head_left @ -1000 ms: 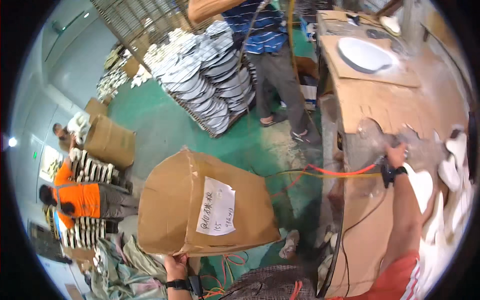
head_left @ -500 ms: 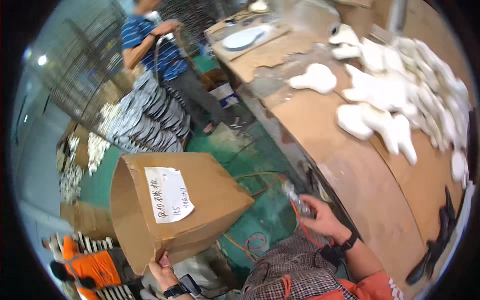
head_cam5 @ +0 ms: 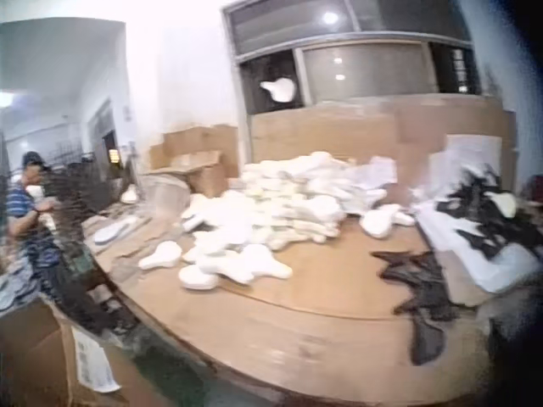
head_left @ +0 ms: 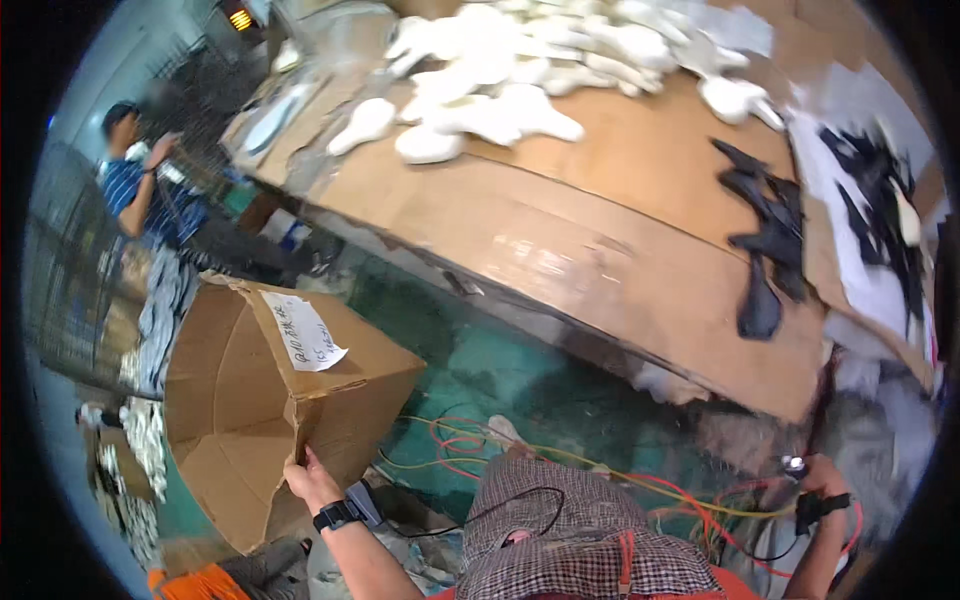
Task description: The person retrieves black bicycle seats from under a table and places them on the work surface. They then use a spray gun to apply a black coating to each seat individually, rotating them to cover all sides before placing them in a finished pile.
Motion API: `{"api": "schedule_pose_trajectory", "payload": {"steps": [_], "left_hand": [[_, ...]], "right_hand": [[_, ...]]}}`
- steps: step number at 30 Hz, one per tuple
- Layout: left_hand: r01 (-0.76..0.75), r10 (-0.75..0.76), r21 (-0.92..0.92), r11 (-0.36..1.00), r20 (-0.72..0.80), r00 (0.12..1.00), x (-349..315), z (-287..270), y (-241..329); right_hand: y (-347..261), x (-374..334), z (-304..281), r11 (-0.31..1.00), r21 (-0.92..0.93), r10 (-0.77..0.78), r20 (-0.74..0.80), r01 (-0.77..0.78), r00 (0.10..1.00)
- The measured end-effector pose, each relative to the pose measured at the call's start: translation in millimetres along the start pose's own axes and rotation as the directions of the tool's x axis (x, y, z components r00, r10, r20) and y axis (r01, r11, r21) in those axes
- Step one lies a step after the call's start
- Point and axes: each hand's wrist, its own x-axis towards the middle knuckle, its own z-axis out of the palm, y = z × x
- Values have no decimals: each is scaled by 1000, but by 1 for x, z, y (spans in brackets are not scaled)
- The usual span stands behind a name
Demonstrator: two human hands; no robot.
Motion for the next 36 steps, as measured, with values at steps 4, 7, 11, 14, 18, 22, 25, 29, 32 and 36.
{"api": "schedule_pose_trajectory", "payload": {"steps": [4,7,11,14,18,22,25,29,32,36], "left_hand": [[58,-74,119,991,137,988,-18,10,28],[189,-201,96,977,125,972,-6,-8,46],[327,-360,196,925,171,917,-26,-8,28],[345,-382,232,909,139,914,-7,-49,30],[600,-637,228,766,147,757,-2,-67,-31],[382,-621,574,725,303,723,-33,-47,-57],[393,-615,702,593,81,784,-49,-37,-76],[-672,-411,673,-310,542,733,-33,-53,-85],[-625,-392,385,-679,530,752,-106,-38,-71],[-626,-370,450,-637,533,761,-138,-35,-73]], "right_hand": [[273,-195,109,855,-143,393,-448,-498,803],[296,-347,158,807,81,523,-558,-585,644],[210,-450,245,699,130,649,-526,-703,549],[134,-409,295,718,393,693,-329,-574,642],[65,-441,350,531,412,837,-116,-740,535],[50,-473,362,451,515,873,-84,-729,481],[107,-518,400,608,531,758,-609,-591,233],[158,-557,355,385,874,876,-447,-297,-180],[252,-646,345,-193,917,970,233,349,-74],[317,-637,257,99,739,994,-42,666,-102]]}}
